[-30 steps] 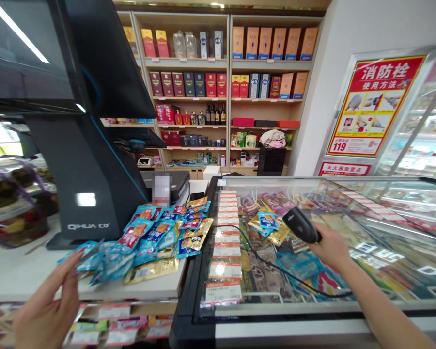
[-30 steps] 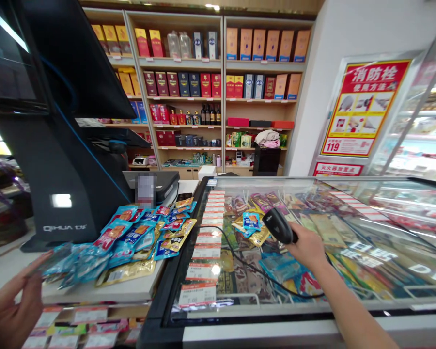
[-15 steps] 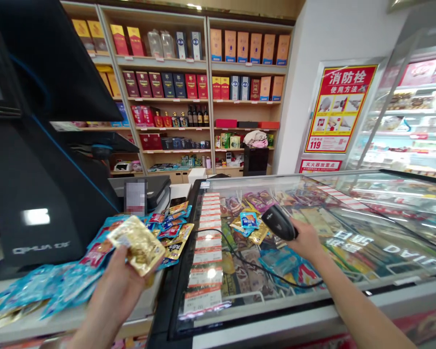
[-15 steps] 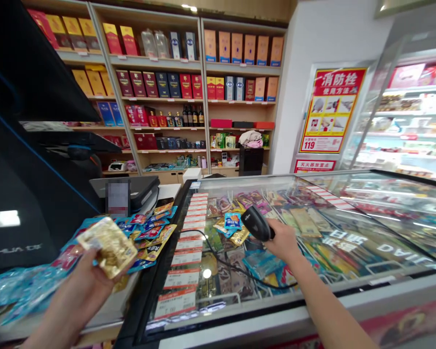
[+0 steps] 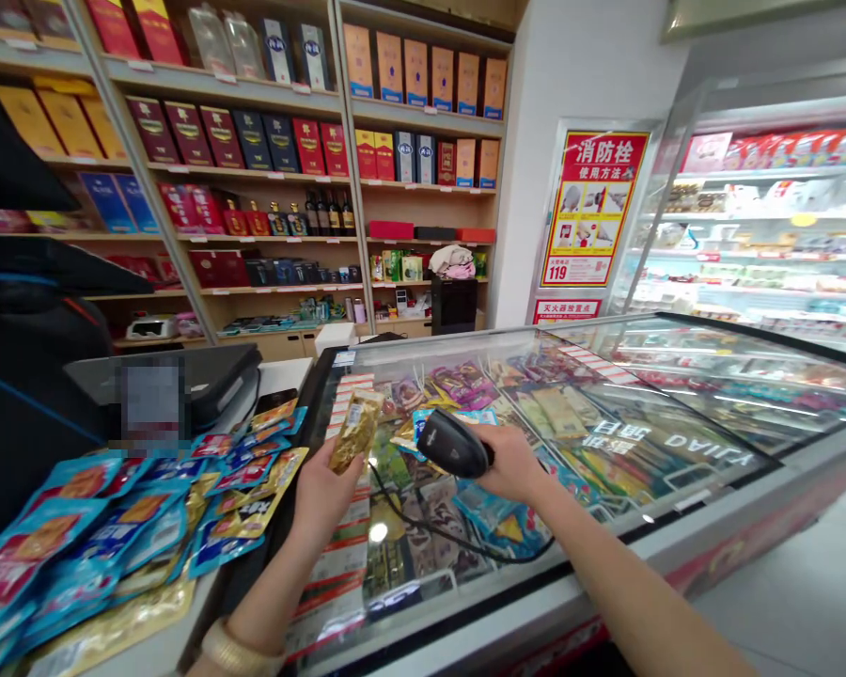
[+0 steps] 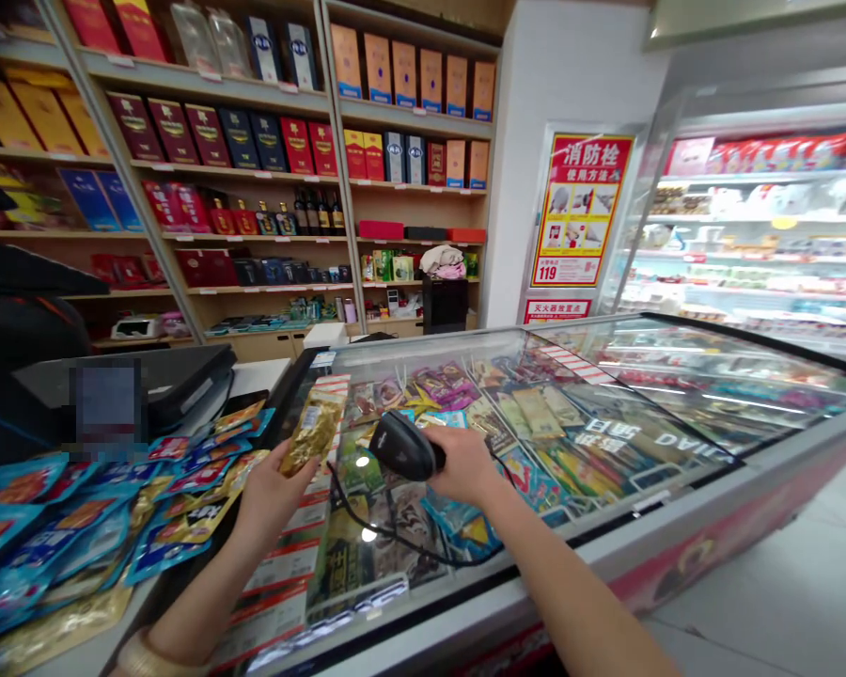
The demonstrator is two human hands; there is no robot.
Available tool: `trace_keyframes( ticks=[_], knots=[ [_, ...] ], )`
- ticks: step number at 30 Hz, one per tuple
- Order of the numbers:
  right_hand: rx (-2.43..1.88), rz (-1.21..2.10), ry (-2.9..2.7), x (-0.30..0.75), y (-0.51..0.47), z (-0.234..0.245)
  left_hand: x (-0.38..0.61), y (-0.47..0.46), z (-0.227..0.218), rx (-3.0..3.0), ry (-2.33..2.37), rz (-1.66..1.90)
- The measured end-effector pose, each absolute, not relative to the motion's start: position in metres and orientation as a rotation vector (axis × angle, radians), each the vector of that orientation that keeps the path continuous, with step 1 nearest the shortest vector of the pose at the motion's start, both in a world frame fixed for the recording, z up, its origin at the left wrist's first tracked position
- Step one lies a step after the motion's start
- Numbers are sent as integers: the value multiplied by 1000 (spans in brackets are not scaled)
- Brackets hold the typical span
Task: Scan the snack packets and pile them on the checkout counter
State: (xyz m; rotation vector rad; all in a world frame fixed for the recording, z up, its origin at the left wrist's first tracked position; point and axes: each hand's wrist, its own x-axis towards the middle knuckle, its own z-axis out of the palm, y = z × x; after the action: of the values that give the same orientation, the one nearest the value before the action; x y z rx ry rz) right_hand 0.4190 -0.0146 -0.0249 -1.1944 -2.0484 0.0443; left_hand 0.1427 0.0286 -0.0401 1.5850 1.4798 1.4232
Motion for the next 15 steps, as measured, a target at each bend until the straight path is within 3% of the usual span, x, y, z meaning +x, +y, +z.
trace_keyframes(
  ticks=[15],
  knots=[
    [-1124, 229, -2060, 401, -18, -34, 140, 23, -47, 1653, 1577, 1387]
  ],
)
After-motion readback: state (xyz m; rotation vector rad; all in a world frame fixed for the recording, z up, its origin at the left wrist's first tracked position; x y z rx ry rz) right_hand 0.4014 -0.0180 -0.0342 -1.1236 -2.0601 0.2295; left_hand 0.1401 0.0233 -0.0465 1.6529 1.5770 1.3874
